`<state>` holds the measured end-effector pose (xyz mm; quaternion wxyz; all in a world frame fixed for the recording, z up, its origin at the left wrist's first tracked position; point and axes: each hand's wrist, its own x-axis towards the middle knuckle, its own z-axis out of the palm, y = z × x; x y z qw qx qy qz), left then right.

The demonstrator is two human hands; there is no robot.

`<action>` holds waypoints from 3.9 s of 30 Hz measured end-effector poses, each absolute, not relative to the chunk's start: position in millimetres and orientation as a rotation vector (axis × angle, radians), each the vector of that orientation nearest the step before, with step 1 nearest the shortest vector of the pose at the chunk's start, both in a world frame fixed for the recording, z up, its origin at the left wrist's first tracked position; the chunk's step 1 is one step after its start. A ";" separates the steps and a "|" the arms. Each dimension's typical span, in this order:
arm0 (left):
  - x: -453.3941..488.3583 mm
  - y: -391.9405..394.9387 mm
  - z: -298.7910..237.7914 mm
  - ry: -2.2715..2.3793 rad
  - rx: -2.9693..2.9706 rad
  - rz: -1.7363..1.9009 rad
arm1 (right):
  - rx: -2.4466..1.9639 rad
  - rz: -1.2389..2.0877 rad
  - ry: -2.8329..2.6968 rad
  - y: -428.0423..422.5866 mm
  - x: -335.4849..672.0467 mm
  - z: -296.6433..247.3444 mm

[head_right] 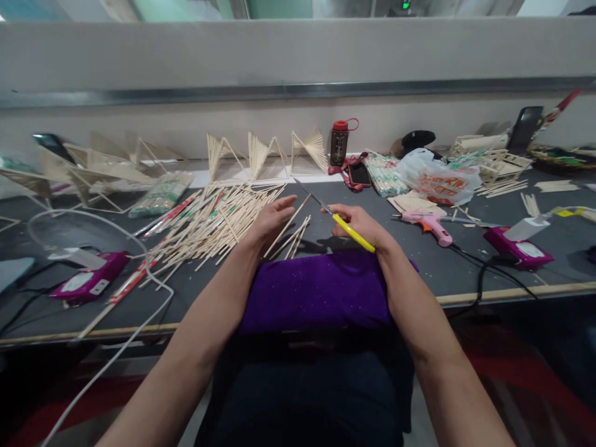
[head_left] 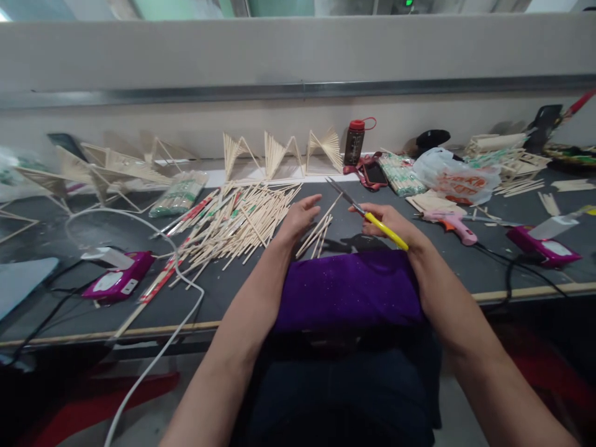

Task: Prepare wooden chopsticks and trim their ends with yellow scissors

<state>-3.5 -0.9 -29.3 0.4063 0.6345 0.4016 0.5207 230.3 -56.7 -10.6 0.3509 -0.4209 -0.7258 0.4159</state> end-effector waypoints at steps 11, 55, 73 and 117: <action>-14.4 -44.5 3.3 0.859 1.376 1.222 | -1.197 0.399 -2.127 -62.4 197.8 -24.5; -0.2 -52.4 -2.5 0.829 1.497 1.475 | -1.023 0.268 -2.108 -72.9 185.0 -25.2; -1.3 -46.1 -9.0 0.827 1.456 1.463 | -1.109 0.165 -2.122 -68.1 187.1 -29.7; -11.4 -45.8 -6.5 0.985 1.752 1.655 | -1.175 0.206 -2.130 -70.7 185.0 -31.5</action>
